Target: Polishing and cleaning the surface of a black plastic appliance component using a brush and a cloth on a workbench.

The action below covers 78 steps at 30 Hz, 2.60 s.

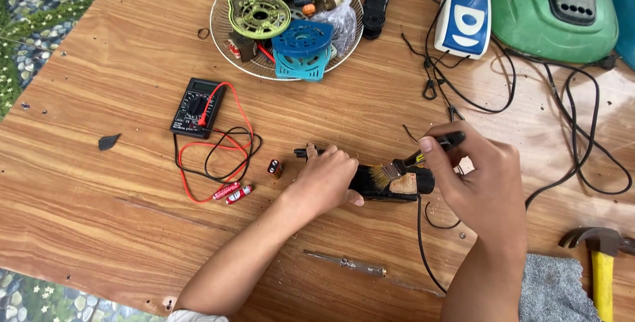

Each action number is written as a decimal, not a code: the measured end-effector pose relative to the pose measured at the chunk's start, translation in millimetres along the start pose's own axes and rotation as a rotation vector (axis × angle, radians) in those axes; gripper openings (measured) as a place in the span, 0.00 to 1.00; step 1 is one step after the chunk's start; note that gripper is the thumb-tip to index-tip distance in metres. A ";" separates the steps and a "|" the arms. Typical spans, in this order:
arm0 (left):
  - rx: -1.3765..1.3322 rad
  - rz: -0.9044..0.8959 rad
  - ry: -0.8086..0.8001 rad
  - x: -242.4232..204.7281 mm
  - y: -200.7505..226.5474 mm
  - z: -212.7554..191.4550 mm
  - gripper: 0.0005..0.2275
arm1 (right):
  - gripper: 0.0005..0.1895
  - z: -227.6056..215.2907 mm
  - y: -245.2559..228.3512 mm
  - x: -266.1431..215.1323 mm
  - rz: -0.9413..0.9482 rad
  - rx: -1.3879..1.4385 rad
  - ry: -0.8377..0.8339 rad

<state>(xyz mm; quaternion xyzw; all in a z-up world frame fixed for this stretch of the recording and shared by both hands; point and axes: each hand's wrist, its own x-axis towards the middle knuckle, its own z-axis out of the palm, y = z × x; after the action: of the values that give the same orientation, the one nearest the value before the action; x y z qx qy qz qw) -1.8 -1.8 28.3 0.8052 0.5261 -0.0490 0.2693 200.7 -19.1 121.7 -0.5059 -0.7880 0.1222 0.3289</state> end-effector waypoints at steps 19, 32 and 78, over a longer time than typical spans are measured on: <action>0.106 0.045 0.051 -3.0 -5.1 3.1 0.19 | 0.16 -4.0 38.7 -5.4 0.152 -0.067 0.076; 0.083 0.018 0.033 7.3 -12.2 14.0 0.23 | 0.18 -5.1 38.1 -6.8 0.161 -0.160 0.076; 0.100 0.186 0.824 -30.5 -57.4 89.9 0.37 | 0.17 73.3 7.6 -177.9 -0.087 -0.040 0.242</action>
<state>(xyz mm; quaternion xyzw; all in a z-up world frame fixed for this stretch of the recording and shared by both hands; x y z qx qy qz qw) -47.1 -53.1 -59.1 0.8136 0.5118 0.2760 0.0001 207.5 -161.4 -7.8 -0.4887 -0.7661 0.0301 0.4163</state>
